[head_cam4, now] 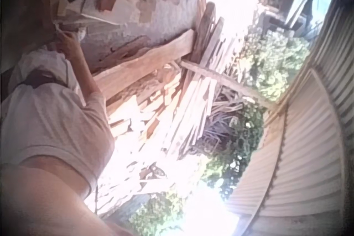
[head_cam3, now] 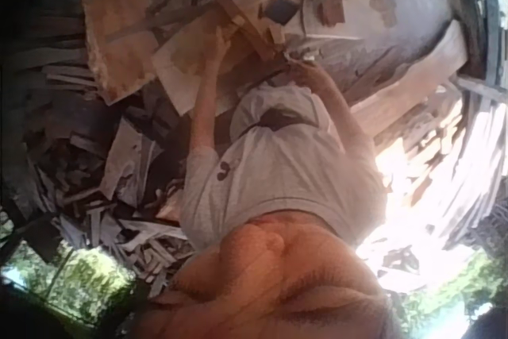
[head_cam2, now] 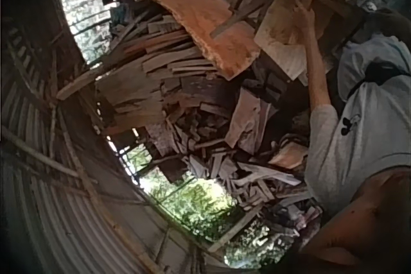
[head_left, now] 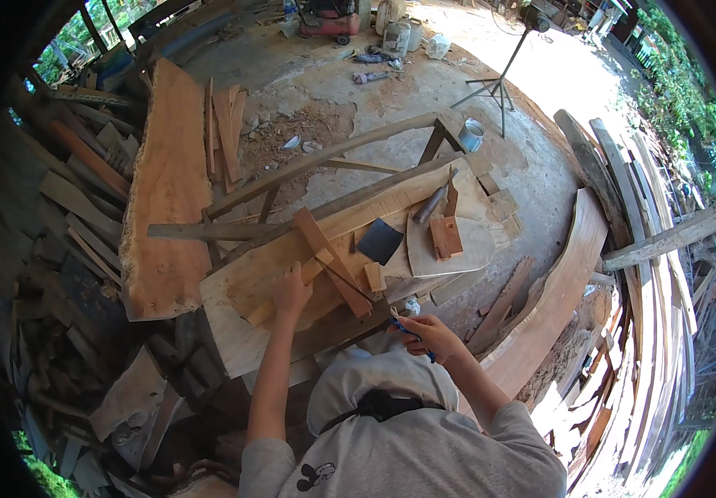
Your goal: The person cuts a wooden piece on a workbench using a saw blade while holding the wood in place by hand.
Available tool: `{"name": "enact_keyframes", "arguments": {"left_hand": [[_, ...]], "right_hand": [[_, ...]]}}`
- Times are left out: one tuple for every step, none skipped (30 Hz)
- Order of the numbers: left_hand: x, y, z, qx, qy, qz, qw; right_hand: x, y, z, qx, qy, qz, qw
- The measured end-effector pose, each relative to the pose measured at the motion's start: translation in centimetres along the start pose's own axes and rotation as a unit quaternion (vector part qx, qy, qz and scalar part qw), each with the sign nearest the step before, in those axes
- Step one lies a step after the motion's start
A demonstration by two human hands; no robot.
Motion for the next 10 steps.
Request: {"name": "enact_keyframes", "arguments": {"left_hand": [[0.3, 0.5, -0.5, -0.043, 0.047, 0.02, 0.998], [0.5, 0.9, -1.0, -0.088, 0.094, 0.042, 0.991], [0.9, 1.2, -0.8, -0.086, 0.094, 0.038, 0.991], [1.1, 1.2, -0.8, -0.156, 0.116, 0.022, 0.981], [1.4, 1.1, -0.9, -0.221, 0.144, 0.005, 0.965], [1.7, 1.4, -0.6, -0.222, 0.138, 0.003, 0.965], [1.7, 1.6, -1.5, -0.249, 0.203, 0.018, 0.947], [1.4, 1.9, -2.4, -0.271, 0.274, 0.037, 0.922], [1.4, 2.0, -2.7, -0.283, 0.299, 0.037, 0.911], [1.3, 2.2, -3.2, -0.288, 0.34, 0.05, 0.894]], "right_hand": [[0.1, -0.1, 0.1, 0.001, -0.003, 0.007, 1.0], [0.3, -0.1, 0.0, 0.026, 0.009, 0.016, 0.999], [0.4, -0.3, 0.1, 0.052, 0.01, 0.013, 0.999], [0.6, -0.4, -0.2, 0.052, 0.022, 0.026, 0.998], [0.9, -1.1, -0.6, 0.065, 0.035, 0.01, 0.997], [1.0, -1.8, -1.1, 0.084, 0.054, -0.014, 0.995], [1.2, -1.8, -1.1, 0.078, 0.05, -0.005, 0.996], [1.4, -2.0, -1.1, 0.091, 0.048, -0.006, 0.995], [1.6, -2.4, -1.2, 0.11, 0.049, -0.016, 0.993], [1.8, -2.8, -1.4, 0.122, 0.058, -0.031, 0.99]]}}
Point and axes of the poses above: each hand's wrist, its own x-axis towards the middle knuckle, its own z-axis out of the back of the hand, y = z × x, the point moved 8 cm from there along x, towards the middle knuckle, and after that the axes turned 7 degrees about x, right-handed, at the moved point
